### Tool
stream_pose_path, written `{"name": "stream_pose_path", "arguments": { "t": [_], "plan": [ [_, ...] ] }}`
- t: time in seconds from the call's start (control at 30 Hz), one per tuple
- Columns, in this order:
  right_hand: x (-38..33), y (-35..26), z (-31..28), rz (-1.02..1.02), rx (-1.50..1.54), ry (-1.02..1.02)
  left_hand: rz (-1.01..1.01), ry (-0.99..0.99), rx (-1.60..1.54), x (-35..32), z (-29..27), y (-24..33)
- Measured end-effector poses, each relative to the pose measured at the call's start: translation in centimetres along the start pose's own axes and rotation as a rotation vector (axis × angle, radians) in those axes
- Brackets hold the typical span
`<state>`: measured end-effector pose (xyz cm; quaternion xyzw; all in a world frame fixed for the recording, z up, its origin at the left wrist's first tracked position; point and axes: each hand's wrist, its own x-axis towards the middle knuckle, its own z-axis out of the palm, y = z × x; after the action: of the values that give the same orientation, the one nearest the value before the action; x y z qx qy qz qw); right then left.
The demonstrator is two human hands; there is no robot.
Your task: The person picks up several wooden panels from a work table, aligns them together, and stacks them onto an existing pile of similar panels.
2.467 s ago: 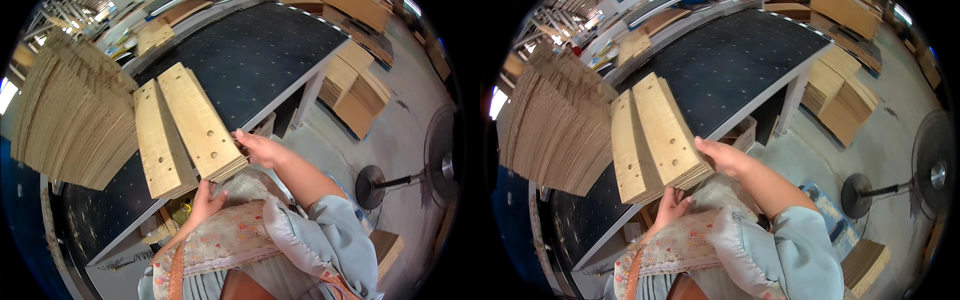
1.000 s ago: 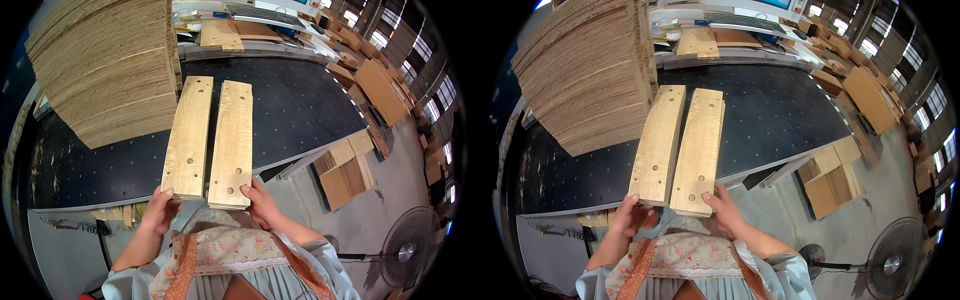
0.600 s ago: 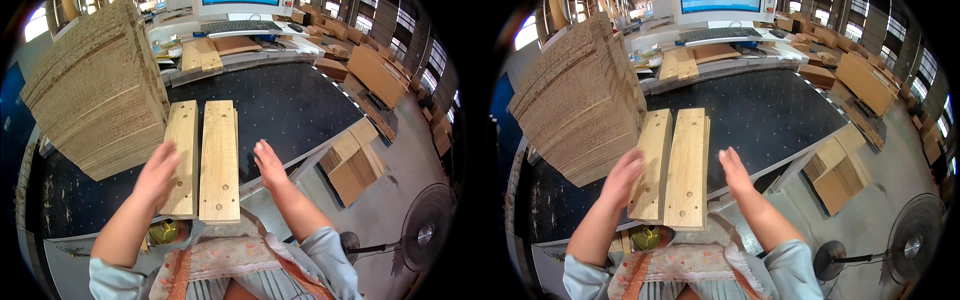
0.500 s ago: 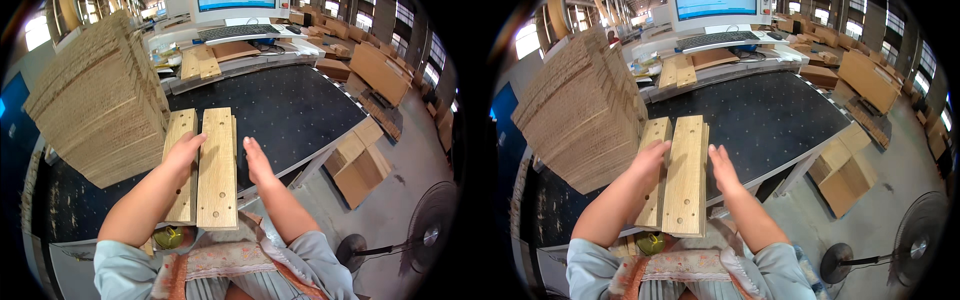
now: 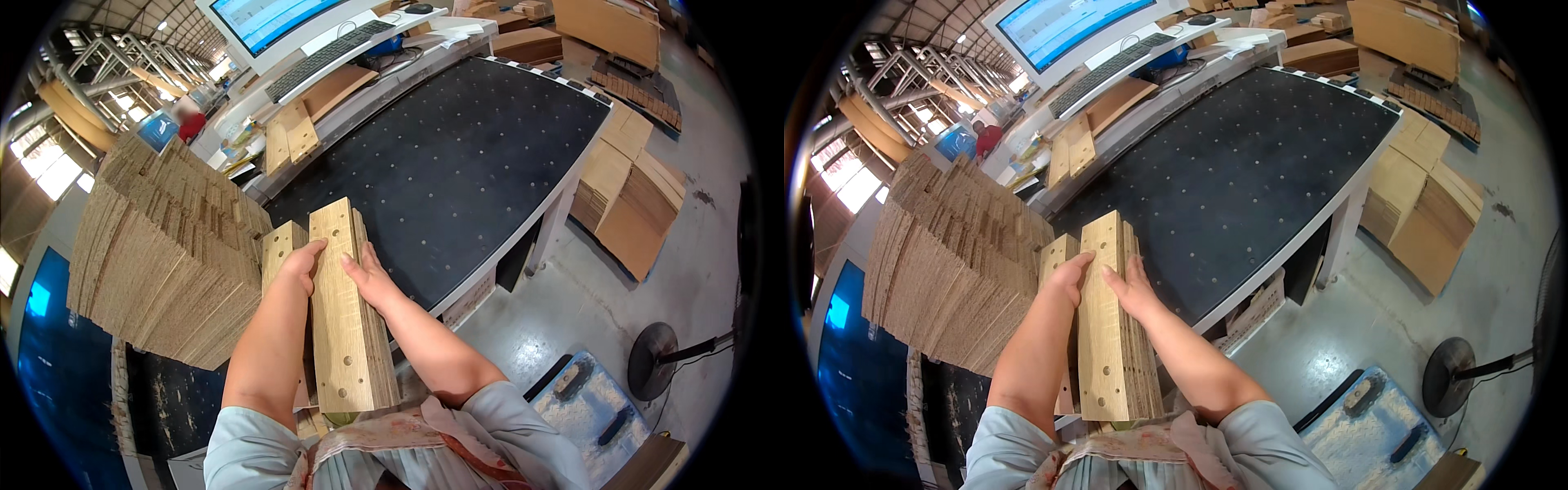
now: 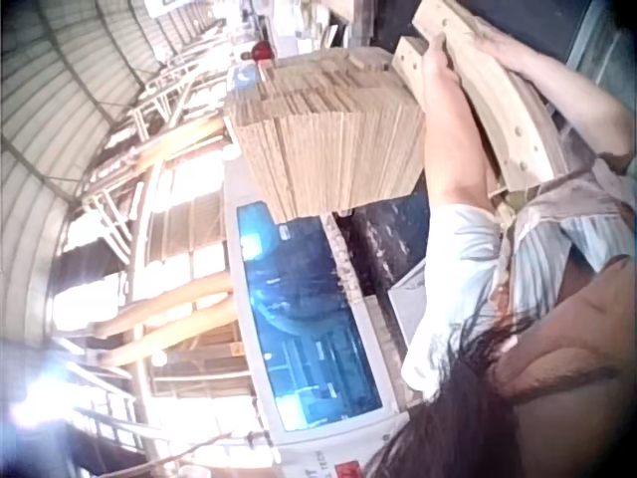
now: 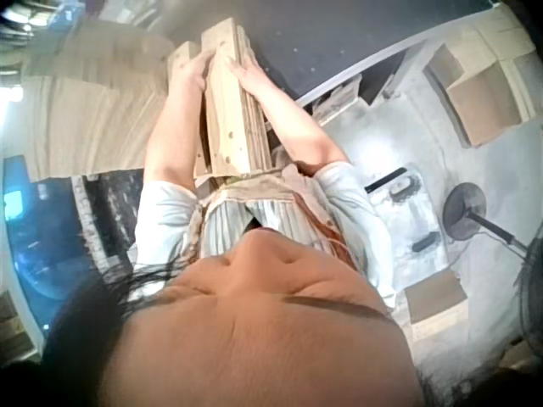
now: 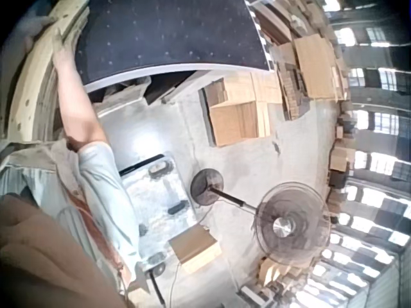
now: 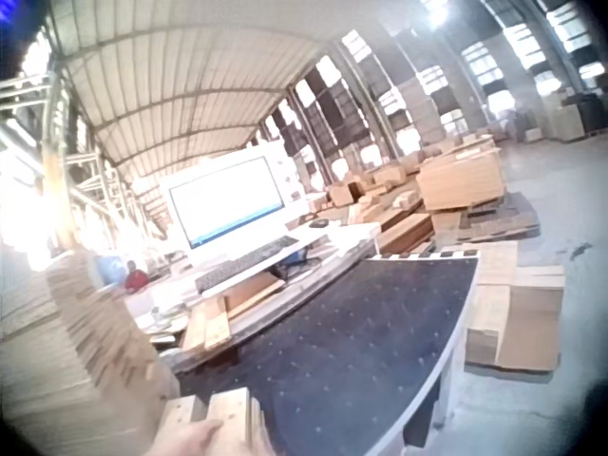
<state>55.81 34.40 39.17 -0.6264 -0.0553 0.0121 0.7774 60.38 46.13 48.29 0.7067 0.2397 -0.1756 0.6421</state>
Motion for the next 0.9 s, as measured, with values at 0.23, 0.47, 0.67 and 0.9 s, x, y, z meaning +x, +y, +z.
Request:
{"name": "stream_pose_path", "arguments": {
  "t": [0.23,0.47,0.67,0.9],
  "plan": [
    [0.0,-0.1,0.2,0.079,-0.04,-0.046,0.004,-0.008,0.008,-0.1,-0.1,-0.1],
    [0.4,-0.8,-0.8,0.08,-0.17,-0.147,-0.048,-0.013,0.023,-0.2,-0.3,0.2],
    [1.1,-2.1,-0.2,0.042,-0.089,-0.059,0.0,0.03,-0.005,0.1,-0.8,-0.5],
    [2.6,-0.4,-0.2,-0.026,-0.135,-0.074,-0.013,0.014,-0.042,0.7,-0.7,-0.7]
  ]
}}
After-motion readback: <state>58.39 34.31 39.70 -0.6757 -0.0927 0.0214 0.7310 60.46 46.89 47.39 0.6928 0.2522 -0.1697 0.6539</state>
